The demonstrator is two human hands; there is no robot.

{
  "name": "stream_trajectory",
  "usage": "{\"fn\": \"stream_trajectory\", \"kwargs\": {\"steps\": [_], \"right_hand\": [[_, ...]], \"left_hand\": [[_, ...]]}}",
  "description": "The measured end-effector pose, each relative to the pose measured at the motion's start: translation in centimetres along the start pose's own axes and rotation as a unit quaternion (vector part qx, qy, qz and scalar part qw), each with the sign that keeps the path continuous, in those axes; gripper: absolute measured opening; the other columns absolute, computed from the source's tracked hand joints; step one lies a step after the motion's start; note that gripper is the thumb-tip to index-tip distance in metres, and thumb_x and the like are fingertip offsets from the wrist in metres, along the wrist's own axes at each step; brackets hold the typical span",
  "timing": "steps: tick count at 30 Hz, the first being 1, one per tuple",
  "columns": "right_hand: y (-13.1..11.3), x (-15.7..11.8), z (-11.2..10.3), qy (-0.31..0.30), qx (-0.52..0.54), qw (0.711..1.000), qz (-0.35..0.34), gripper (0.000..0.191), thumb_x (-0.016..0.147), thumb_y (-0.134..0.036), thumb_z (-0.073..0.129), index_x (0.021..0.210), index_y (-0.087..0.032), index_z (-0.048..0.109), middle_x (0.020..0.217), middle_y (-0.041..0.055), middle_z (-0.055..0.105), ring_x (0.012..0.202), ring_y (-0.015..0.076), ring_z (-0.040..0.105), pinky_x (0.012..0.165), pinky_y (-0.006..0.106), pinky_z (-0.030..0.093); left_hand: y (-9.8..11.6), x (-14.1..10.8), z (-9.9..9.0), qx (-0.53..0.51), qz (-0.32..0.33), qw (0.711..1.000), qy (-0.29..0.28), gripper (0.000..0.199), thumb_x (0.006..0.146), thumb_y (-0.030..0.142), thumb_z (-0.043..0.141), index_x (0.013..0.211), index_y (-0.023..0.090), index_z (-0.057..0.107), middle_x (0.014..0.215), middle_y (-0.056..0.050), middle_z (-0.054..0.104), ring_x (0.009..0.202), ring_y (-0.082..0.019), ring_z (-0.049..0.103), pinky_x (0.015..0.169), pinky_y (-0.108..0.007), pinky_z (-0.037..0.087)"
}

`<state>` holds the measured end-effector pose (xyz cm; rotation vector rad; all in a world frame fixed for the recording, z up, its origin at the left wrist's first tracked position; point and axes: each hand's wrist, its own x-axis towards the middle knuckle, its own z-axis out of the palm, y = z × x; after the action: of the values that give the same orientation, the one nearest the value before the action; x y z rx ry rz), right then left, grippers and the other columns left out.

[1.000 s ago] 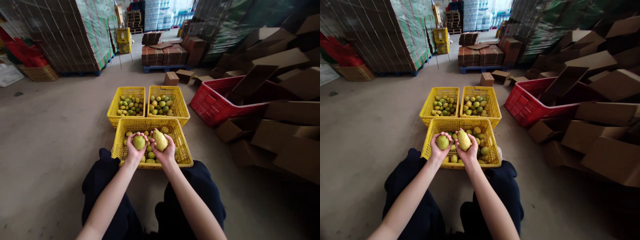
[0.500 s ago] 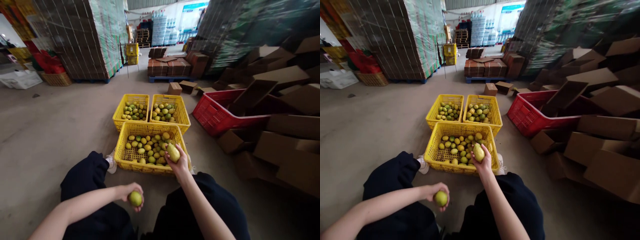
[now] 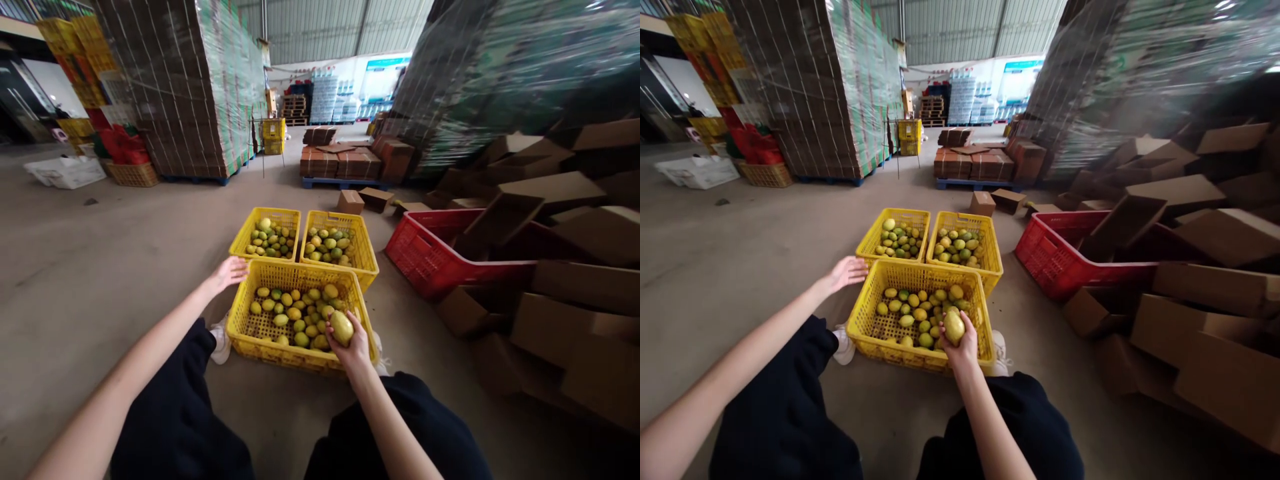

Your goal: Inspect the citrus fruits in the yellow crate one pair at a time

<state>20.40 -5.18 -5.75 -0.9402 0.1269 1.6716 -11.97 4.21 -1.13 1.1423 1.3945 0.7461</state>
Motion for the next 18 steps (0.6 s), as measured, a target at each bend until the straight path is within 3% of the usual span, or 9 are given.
{"fn": "stream_trajectory", "kwargs": {"steps": [5,7,11,15,18], "right_hand": [[0.5,0.8,-1.1,0.020,-0.036,0.999,-0.016,0.005,0.083,-0.024,0.053,0.086,-0.021,0.055,0.062,0.0013,0.067,0.050,0.0141,0.062,0.042,0.021,0.050],[1.1,1.0,-1.7,0.021,-0.053,0.998,-0.012,0.005,0.082,-0.023,0.054,0.085,-0.020,0.056,0.062,0.0014,0.067,0.050,0.0137,0.061,0.042,0.021,0.049],[3.1,1.2,-2.4,-0.013,-0.122,0.992,0.030,0.014,0.080,-0.026,0.057,0.092,-0.017,0.059,0.068,0.0047,0.070,0.049,0.0138,0.062,0.038,0.019,0.044],[5.9,1.1,-3.6,-0.024,-0.254,0.962,0.094,0.025,0.080,-0.028,0.058,0.100,-0.014,0.060,0.068,0.0054,0.069,0.044,0.0147,0.061,0.036,0.020,0.042],[8.4,0.5,-5.6,-0.009,-0.320,0.934,0.157,0.024,0.082,-0.028,0.054,0.099,-0.013,0.060,0.065,0.0047,0.068,0.040,0.0143,0.059,0.033,0.019,0.041]], "left_hand": [[-7.3,-3.1,2.2,0.196,-0.073,0.975,-0.077,0.041,0.079,0.052,0.041,0.082,0.015,0.059,0.093,-0.017,0.070,0.085,-0.029,0.069,0.074,-0.042,0.054],[-8.8,-3.6,3.3,0.282,-0.061,0.953,-0.091,0.034,0.077,0.048,0.050,0.087,0.017,0.060,0.102,-0.015,0.069,0.096,-0.030,0.066,0.082,-0.042,0.052],[-9.7,-3.6,4.6,0.419,-0.024,0.898,-0.132,0.031,0.073,0.042,0.060,0.097,0.021,0.063,0.114,-0.011,0.067,0.115,-0.029,0.057,0.092,-0.036,0.046],[-9.8,-3.8,4.7,0.501,-0.013,0.844,-0.190,0.027,0.070,0.032,0.062,0.094,0.021,0.066,0.101,-0.008,0.071,0.101,-0.028,0.064,0.085,-0.036,0.050],[-9.0,-4.5,4.2,0.521,0.022,0.825,-0.219,0.030,0.071,0.020,0.056,0.099,0.023,0.067,0.098,-0.005,0.072,0.096,-0.025,0.066,0.084,-0.033,0.050]]}}
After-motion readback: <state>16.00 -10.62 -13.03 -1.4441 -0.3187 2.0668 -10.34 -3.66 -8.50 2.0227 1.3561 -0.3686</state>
